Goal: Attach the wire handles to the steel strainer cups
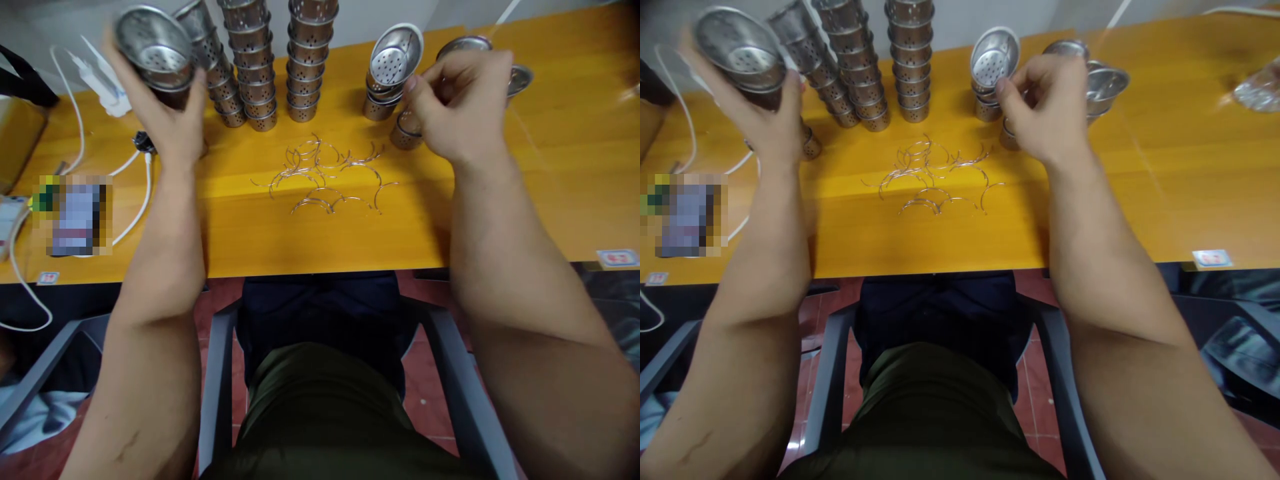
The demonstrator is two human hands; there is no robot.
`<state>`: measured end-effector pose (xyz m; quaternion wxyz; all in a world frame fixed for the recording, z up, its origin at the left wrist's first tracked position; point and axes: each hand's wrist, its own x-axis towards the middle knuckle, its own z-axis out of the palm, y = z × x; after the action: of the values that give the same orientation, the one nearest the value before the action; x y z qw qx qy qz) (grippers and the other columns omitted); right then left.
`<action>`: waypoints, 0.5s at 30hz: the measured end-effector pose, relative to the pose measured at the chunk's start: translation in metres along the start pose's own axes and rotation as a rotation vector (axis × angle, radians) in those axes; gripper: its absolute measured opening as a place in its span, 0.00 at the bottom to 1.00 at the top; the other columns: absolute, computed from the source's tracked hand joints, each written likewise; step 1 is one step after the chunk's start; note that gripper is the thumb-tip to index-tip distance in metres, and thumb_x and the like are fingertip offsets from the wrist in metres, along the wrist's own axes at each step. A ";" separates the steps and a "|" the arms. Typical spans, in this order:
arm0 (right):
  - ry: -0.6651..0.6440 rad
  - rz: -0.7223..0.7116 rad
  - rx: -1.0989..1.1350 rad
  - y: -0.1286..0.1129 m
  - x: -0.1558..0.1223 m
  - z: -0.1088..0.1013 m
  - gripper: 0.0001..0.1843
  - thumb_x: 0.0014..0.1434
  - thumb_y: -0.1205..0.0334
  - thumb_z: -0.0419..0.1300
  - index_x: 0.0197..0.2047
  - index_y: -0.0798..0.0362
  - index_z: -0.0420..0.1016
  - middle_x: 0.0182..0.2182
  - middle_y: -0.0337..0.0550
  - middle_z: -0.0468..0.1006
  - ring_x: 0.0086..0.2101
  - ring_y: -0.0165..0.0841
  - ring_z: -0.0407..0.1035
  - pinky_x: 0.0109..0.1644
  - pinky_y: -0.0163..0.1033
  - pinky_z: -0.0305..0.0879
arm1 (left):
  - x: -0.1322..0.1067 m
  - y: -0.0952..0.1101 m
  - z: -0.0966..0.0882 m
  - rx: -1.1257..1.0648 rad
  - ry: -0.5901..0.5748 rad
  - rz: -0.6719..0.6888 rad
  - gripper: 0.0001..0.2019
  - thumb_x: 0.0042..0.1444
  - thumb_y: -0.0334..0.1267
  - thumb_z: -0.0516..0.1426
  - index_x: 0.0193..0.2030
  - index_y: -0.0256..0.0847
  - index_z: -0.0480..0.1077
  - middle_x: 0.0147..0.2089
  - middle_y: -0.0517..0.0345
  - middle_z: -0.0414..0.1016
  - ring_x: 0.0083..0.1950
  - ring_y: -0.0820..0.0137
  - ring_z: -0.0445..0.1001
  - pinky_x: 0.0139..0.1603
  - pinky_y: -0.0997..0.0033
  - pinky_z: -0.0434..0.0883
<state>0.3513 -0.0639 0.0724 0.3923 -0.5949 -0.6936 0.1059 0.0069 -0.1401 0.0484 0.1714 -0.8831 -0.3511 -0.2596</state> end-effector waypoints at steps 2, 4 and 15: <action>-0.016 -0.065 0.070 -0.007 -0.005 0.006 0.21 0.85 0.32 0.71 0.50 0.40 0.87 0.52 0.57 0.92 0.47 0.51 0.82 0.55 0.57 0.78 | 0.007 0.014 -0.004 -0.087 -0.016 0.009 0.35 0.71 0.87 0.76 0.48 0.61 0.73 0.31 0.72 0.75 0.91 0.73 0.73 0.87 0.48 0.93; -0.108 -0.147 0.153 -0.016 -0.011 0.014 0.26 0.83 0.30 0.73 0.65 0.41 0.88 0.59 0.55 0.92 0.49 0.50 0.83 0.57 0.55 0.80 | 0.014 0.006 -0.004 -0.163 -0.033 0.020 0.33 0.70 0.84 0.78 0.56 0.63 0.78 0.37 0.70 0.82 0.94 0.67 0.68 0.92 0.40 0.87; -0.559 -0.179 0.180 -0.043 -0.025 0.042 0.53 0.74 0.23 0.80 0.93 0.25 0.70 0.81 0.43 0.83 0.65 0.60 0.82 0.70 0.68 0.86 | 0.030 -0.067 0.070 -0.593 -0.048 -0.155 0.44 0.69 0.58 0.78 0.87 0.62 0.68 0.83 0.52 0.83 0.81 0.38 0.85 0.83 0.29 0.84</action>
<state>0.2908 -0.0849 0.0601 0.2452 -0.4423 -0.8120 0.2915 0.0016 -0.0439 0.0172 -0.1225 -0.8711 -0.3301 -0.3423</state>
